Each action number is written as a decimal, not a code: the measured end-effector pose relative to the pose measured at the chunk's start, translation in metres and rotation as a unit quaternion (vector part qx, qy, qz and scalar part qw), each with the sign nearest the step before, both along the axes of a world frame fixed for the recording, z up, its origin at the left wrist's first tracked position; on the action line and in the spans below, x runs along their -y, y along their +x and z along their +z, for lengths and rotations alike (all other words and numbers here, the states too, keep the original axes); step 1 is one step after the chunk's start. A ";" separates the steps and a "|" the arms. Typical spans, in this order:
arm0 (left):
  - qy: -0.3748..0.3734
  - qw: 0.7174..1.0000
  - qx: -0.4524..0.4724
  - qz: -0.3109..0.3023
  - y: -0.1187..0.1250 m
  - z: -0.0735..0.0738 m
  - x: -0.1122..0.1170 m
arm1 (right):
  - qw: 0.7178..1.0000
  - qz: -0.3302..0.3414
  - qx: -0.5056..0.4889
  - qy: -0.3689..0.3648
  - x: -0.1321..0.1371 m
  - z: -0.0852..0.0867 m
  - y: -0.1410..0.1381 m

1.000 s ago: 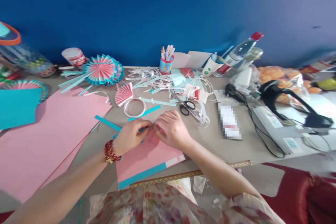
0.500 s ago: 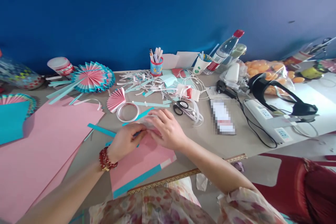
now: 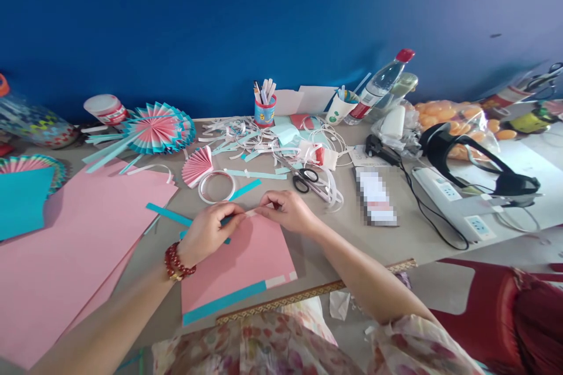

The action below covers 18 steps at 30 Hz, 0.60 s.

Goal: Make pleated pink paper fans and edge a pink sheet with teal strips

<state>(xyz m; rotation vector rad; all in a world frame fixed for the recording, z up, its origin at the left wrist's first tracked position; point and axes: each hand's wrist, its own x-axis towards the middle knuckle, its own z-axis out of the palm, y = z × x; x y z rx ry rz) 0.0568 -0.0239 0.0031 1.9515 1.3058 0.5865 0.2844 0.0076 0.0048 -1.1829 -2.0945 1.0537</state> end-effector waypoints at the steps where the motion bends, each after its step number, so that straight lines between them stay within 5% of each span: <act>1: -0.005 1.000 0.001 0.003 0.000 0.001 0.001 | 1.000 0.004 -0.004 -0.004 0.000 -0.001 0.000; 6: -0.014 1.000 0.009 0.013 0.001 0.002 0.002 | 0.999 0.019 0.004 0.029 -0.001 -0.008 0.001; 13: -0.076 0.996 0.051 0.012 0.004 0.000 -0.001 | 0.953 -0.006 0.091 0.289 0.015 0.007 -0.008; 18: -0.079 0.994 0.069 0.017 0.004 0.000 0.000 | 0.940 0.015 0.142 0.309 0.022 0.010 -0.016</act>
